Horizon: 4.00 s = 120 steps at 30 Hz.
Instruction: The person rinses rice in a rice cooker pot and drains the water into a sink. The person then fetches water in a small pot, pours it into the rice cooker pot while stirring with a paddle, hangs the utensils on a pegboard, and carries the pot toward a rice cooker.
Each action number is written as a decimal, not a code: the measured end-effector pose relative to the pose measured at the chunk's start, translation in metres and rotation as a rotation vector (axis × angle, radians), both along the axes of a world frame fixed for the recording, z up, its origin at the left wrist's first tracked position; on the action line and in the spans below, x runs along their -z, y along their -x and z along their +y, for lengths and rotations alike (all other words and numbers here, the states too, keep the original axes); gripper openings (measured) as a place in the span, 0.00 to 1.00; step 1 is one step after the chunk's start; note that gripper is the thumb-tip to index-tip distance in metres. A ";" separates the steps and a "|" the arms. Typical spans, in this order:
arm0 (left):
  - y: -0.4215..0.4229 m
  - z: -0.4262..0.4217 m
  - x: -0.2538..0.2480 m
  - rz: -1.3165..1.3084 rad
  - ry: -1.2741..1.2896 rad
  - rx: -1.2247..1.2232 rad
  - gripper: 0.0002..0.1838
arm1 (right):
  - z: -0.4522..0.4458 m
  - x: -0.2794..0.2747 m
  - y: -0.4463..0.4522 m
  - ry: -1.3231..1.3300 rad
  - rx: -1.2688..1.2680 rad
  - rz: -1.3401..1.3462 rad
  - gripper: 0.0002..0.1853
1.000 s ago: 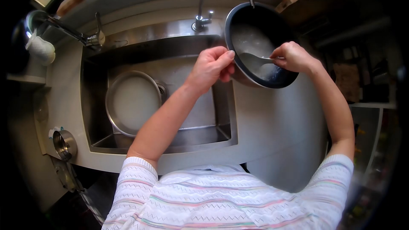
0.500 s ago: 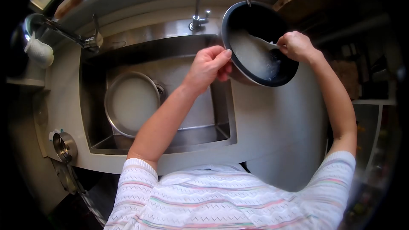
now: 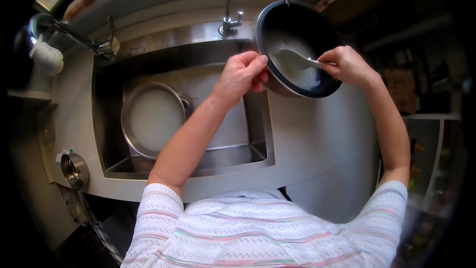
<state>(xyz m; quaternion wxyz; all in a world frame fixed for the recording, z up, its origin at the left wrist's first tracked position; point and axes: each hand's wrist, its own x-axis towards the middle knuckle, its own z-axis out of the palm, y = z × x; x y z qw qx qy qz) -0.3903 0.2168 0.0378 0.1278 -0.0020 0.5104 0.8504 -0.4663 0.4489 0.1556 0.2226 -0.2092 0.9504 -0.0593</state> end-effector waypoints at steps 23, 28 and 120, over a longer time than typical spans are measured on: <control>0.008 -0.001 -0.021 -0.050 0.206 -0.163 0.10 | 0.080 0.046 0.011 0.287 0.322 0.381 0.15; 0.015 0.005 -0.024 0.037 0.269 -0.252 0.24 | 0.077 0.059 0.014 0.695 0.509 0.099 0.13; -0.293 -0.184 0.038 -0.421 -0.512 -0.238 0.17 | -0.244 -0.045 -0.188 0.620 0.225 -0.217 0.16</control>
